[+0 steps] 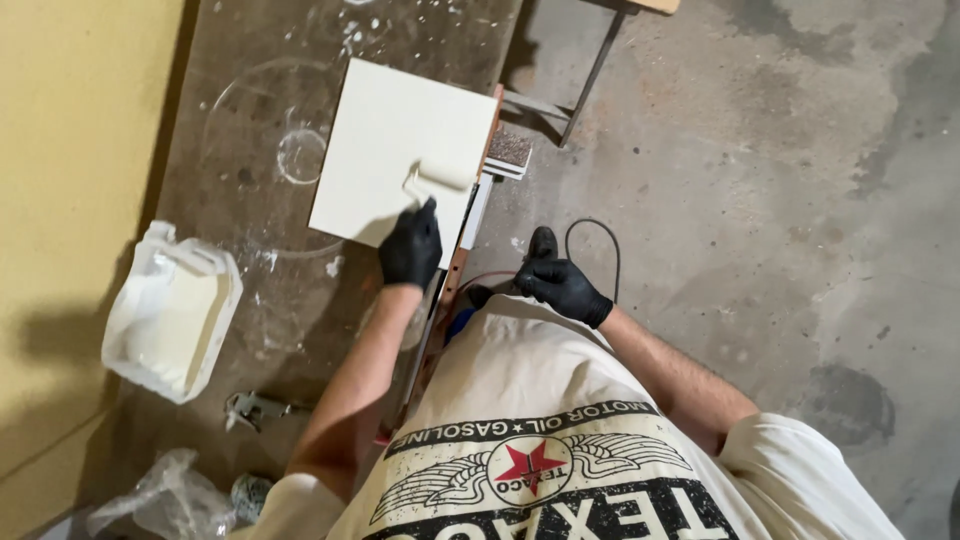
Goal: Painting a wooden board with a roller and using an air blow gun in a workshop
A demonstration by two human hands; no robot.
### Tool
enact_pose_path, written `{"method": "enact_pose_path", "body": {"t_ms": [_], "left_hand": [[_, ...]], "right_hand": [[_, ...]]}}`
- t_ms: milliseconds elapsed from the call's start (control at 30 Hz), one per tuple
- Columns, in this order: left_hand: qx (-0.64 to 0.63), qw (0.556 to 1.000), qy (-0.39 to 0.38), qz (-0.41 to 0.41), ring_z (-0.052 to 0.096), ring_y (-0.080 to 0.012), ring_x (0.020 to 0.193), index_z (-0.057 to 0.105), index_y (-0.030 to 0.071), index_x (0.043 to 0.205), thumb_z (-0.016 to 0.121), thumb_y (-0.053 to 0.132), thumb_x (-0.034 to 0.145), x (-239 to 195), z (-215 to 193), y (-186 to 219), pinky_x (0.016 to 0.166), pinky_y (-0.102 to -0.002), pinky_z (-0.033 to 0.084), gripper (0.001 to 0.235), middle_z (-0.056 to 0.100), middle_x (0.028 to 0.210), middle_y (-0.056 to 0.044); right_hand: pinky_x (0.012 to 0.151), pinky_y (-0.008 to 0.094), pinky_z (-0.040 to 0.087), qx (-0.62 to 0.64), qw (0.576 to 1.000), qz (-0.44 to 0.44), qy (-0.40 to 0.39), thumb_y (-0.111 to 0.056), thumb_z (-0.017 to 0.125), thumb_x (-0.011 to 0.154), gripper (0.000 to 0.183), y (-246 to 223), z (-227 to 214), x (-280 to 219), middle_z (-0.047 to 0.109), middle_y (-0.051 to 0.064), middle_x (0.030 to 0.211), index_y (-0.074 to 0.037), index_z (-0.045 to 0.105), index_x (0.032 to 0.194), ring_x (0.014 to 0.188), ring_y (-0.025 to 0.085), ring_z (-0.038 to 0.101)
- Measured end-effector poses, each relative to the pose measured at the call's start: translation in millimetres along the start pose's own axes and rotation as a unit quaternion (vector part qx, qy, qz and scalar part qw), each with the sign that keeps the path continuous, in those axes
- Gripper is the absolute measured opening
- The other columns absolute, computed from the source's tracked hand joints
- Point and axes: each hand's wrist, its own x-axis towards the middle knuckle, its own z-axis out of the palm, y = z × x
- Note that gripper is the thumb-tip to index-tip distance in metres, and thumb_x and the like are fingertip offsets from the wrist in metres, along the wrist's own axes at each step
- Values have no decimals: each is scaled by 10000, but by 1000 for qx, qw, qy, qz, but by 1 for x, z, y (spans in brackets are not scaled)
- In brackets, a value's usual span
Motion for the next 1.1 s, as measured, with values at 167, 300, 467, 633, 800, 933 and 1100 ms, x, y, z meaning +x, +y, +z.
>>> {"method": "enact_pose_path", "body": {"t_ms": [167,300,467,633,800,933,1100], "left_hand": [[108,993,43,33,691,-230,605,701,357,1206,585,306,975,-96,-55,-20,479,-357,564,264,607,769,-13],[68,998,-8,-12,714,-201,703,716,366,1134,587,345,968,-126,-92,-24,549,-324,593,210,615,761,26],[21,997,-59,-52,721,-246,793,709,312,1142,592,318,990,-135,-103,-15,584,-396,605,191,617,771,-12],[60,998,-27,4,711,-225,680,716,336,1145,574,329,983,-111,-80,-7,533,-351,590,216,614,744,-11],[63,997,13,41,718,-271,647,696,315,1263,602,295,975,-47,-14,2,537,-417,603,303,667,748,-70],[31,999,2,33,739,-259,712,698,278,1264,546,312,997,46,42,24,569,-410,615,309,688,839,-55],[24,999,19,11,756,-207,810,696,314,1249,521,334,995,129,100,38,649,-364,627,309,699,908,-5]], "right_hand": [[752,319,534,-28,999,1,-40,-139,662,1007,235,12,17,4,715,92,696,-70,767,810,667,165,652],[792,356,540,-34,998,-4,-61,-133,635,1019,235,-9,29,0,733,100,748,-62,760,832,716,182,660],[826,372,534,-17,998,-13,-55,-133,618,1045,265,-12,33,-6,732,107,783,-44,745,831,755,206,663],[817,373,539,-26,999,3,-36,-152,625,1041,264,14,22,-16,742,116,792,-58,749,827,765,214,685],[816,362,538,-16,1000,17,-10,-160,618,1050,276,12,8,-19,746,97,790,-64,743,824,763,176,661],[748,309,532,-10,999,36,9,-155,644,1023,229,20,-9,-16,704,49,695,-81,741,829,676,130,597],[723,285,525,5,999,30,33,-137,661,1006,212,30,-28,-14,670,31,649,-78,738,818,656,113,584]]}}
